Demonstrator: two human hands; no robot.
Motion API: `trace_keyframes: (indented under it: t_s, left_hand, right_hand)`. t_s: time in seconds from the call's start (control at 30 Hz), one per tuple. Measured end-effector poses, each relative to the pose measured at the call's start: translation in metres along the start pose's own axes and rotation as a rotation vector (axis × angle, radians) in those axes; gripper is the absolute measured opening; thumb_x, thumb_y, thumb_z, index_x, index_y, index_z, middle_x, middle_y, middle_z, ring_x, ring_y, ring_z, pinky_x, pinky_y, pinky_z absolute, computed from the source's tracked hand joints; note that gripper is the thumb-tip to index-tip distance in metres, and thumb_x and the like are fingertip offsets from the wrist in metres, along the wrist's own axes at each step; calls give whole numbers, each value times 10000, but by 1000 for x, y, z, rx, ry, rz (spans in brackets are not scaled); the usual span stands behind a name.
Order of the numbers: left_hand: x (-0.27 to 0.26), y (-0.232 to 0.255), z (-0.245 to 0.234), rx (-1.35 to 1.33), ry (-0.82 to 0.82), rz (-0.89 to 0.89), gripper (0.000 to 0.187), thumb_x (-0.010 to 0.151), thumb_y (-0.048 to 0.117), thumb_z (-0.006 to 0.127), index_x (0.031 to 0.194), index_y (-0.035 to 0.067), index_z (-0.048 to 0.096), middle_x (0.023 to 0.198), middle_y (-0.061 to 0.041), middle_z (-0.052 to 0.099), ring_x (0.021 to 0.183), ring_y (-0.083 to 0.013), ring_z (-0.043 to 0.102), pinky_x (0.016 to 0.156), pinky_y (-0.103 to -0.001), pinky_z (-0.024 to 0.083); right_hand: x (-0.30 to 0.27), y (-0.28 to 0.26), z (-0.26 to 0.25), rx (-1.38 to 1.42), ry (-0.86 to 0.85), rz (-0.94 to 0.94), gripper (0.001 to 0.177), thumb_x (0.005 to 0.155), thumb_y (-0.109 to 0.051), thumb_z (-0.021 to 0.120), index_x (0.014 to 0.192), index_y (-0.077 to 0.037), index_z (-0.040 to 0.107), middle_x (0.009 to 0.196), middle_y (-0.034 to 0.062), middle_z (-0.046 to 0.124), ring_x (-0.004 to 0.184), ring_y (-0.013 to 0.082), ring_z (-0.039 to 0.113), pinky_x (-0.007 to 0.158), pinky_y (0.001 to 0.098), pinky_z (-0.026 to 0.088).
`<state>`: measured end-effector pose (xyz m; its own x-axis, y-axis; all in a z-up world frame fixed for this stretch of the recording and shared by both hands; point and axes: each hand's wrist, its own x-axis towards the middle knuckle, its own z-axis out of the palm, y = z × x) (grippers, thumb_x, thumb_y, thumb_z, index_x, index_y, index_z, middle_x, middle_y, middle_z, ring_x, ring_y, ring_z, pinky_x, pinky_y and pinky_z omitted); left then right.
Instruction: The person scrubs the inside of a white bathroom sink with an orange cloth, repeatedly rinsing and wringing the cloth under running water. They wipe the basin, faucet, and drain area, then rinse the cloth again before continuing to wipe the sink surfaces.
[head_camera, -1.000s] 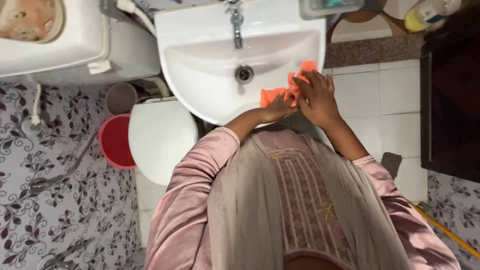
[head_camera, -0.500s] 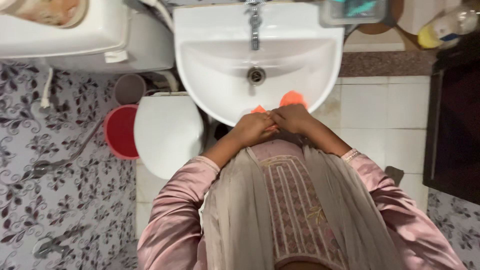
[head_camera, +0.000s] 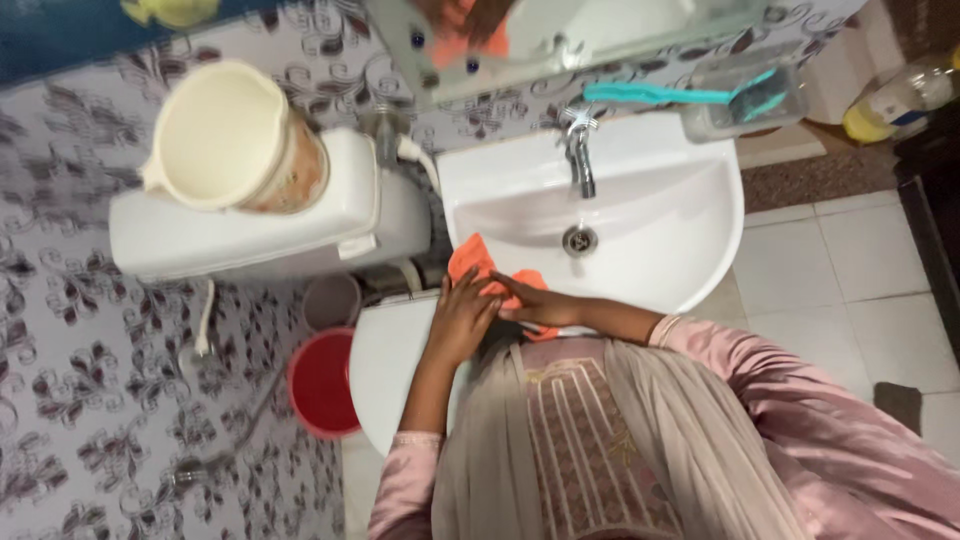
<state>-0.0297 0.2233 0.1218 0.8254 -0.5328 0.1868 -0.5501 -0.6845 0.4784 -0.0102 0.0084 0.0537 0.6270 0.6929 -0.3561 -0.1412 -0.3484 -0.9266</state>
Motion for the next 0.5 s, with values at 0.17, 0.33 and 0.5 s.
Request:
trace_keyframes:
  t_s: [0.17,0.33,0.5]
  left_hand:
    - [19,4,0,41,-247,-43,318,968,256,531,1176,175,757,1380,-70,655,1404,-358,475,1180,-656,159]
    - [48,18,63,-33,-891,-37,395,1039,338,402,1343,192,608,1504,-4,513,1429,-260,457,1257,-556,158]
    - [76,49,167,-522,-1149,-14,529,1099,407,314,1547,128,353,1739,-52,191,1569,-271,226,1250,-381,191]
  right_hand:
    - [-13,5,-11,-161,62,1,879,966,-619,535,1639,-214,140,1424,145,584,1287,265,576,1035,389,454]
    - [-64,49,-45,-461,13,305,601,865,-552,638,1393,-266,624,1219,63,739,1096,254,709,954,376,525]
    - [-147,76,-76,-621,264,376,360,853,-445,673,1079,-181,767,1006,69,768,979,282,716,876,411,540]
